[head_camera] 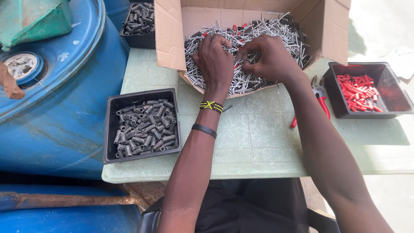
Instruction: Sorting red and black plastic components from a box of silver nails into separate plastic trays
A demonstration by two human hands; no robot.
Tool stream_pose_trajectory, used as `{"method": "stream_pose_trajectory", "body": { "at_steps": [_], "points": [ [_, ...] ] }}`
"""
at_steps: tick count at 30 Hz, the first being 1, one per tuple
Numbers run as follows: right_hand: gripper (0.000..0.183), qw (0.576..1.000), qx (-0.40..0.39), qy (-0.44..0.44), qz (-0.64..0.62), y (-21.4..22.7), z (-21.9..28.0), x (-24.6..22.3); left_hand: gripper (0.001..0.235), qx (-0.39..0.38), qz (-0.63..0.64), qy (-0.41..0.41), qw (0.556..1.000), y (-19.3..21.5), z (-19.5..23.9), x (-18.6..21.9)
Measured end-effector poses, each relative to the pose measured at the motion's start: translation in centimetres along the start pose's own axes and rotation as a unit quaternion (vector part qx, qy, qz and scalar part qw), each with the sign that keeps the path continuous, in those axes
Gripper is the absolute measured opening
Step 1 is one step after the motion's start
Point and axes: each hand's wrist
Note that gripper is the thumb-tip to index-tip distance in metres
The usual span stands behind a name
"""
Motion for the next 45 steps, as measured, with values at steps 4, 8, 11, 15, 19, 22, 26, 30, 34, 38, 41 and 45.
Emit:
{"method": "stream_pose_trajectory", "body": {
  "at_steps": [4, 8, 11, 15, 19, 22, 26, 30, 34, 38, 41, 45],
  "points": [
    [0.026, 0.999, 0.044, 0.026, 0.012, -0.2, -0.1, 0.8, 0.03, 0.009, 0.004, -0.001, 1.0, 0.0, 0.0, -0.1],
    [0.022, 0.997, 0.057, 0.027, 0.045, -0.5, 0.0, 2.6, 0.026, 0.004, 0.008, 0.002, 1.0, 0.0, 0.0, -0.1],
    [0.024, 0.998, 0.021, -0.008, 0.065, -0.4, 0.4, 2.8, 0.027, 0.008, -0.001, 0.001, 1.0, 0.1, 0.0, 0.0],
    [0.028, 0.994, -0.043, -0.031, 0.096, -0.3, 0.8, 1.7, 0.026, 0.002, -0.005, -0.004, 1.0, 0.0, 0.1, 0.1],
    [0.027, 0.992, -0.035, -0.021, 0.123, -0.4, 0.8, 1.7, 0.022, -0.012, -0.007, -0.011, 1.0, 0.4, 0.1, 0.4],
    [0.035, 0.99, -0.079, -0.002, 0.117, 0.1, 0.8, 1.3, 0.025, -0.014, -0.017, -0.011, 1.0, 0.5, 0.0, 0.4],
    [0.036, 0.994, -0.106, -0.01, 0.024, 0.5, 1.1, 1.5, 0.026, -0.01, -0.023, -0.015, 1.0, 0.6, 0.1, 0.3],
    [0.04, 0.993, -0.111, -0.035, 0.019, 0.0, 1.1, 1.3, 0.025, -0.008, -0.023, -0.019, 1.0, 0.4, 0.1, 0.3],
    [0.039, 0.993, -0.105, -0.037, 0.034, -0.2, 1.2, 1.3, 0.024, -0.002, -0.019, -0.023, 1.0, 0.3, 0.2, 0.2],
    [0.038, 0.993, -0.109, -0.036, 0.029, -0.3, 1.2, 1.3, 0.023, -0.015, -0.016, -0.009, 1.0, 0.4, 0.1, 0.3],
    [0.037, 0.995, -0.092, -0.032, 0.018, 0.0, 1.3, 0.4, 0.024, -0.007, -0.016, -0.01, 1.0, 0.3, 0.0, 0.1],
    [0.026, 0.998, -0.046, 0.04, -0.029, 0.8, 1.7, -0.4, 0.027, 0.002, -0.009, -0.008, 1.0, 0.3, 0.1, 0.2]
  ]
}}
Point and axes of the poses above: each hand's wrist, its own z-axis away from the middle knuckle, its own y-axis out of the back of the hand, x = y × z, and after that the axes turned 1 degree about -x, right-handed
